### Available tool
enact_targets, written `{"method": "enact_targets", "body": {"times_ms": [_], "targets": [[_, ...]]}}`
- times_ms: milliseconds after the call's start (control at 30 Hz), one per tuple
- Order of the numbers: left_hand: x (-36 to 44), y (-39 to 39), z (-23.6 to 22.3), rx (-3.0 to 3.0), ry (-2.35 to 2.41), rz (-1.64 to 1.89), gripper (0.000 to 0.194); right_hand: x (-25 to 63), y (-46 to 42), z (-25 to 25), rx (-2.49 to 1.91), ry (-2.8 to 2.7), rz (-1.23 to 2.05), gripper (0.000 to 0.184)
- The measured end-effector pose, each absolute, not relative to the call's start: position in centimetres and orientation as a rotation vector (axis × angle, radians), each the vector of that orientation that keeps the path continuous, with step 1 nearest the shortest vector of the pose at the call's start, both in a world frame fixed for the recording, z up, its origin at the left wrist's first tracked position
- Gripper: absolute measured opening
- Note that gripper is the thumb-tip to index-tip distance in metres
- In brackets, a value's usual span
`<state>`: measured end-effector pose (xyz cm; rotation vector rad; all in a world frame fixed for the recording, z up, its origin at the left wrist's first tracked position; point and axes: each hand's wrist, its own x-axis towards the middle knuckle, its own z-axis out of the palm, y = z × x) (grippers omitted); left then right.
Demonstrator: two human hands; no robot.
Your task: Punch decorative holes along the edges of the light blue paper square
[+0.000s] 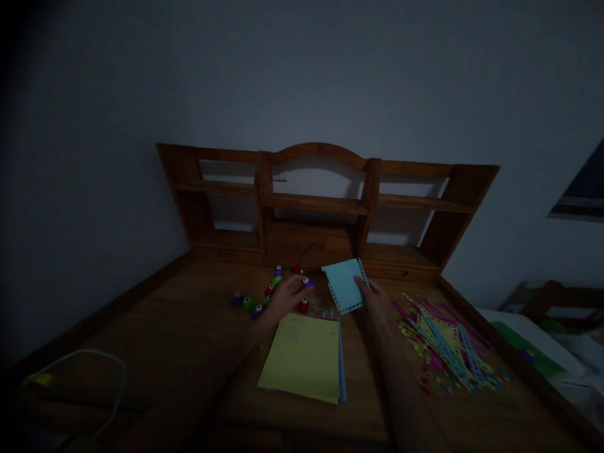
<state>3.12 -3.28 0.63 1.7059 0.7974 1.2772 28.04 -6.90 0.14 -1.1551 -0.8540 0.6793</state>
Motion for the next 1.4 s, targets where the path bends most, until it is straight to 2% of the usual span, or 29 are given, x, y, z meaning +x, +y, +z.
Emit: {"method": "enact_targets", "body": {"times_ms": [100,167,500,700,1067,1267,1400], "targets": [[2.5,-2.6,0.6,1.304,0.593,1.192,0.055,27.3,-7.1,0.7,-1.208,-0.872,0.727,0.046],[2.1,-2.5,0.6,1.154,0.486,1.146,0.061,26.8,-7.2,1.0,-1.204,-0.917,0.713,0.046],[1.5,-2.4,0.3,1.087,0.499,1.119,0.036,25.9,-8.2,2.1,-1.27,-1.089,0.593,0.043],[1.8,-2.1,0.2,1.235,0.578,1.094,0.047,25.7,-8.4,2.6,-1.26,-1.069,0.56,0.043],[2.0,-2.2,0.4,1.251,0.601,1.135,0.051,25.7,-8.8,3.2,-1.257,-1.084,0.493,0.04],[2.0,-2.4,1.0,1.066,0.526,1.163,0.038,26.2,-8.5,2.8,-1.139,-0.922,0.549,0.04],[1.8,-2.6,1.3,1.02,0.511,1.14,0.038,26.2,-8.5,3.0,-1.111,-0.837,0.613,0.042]]}}
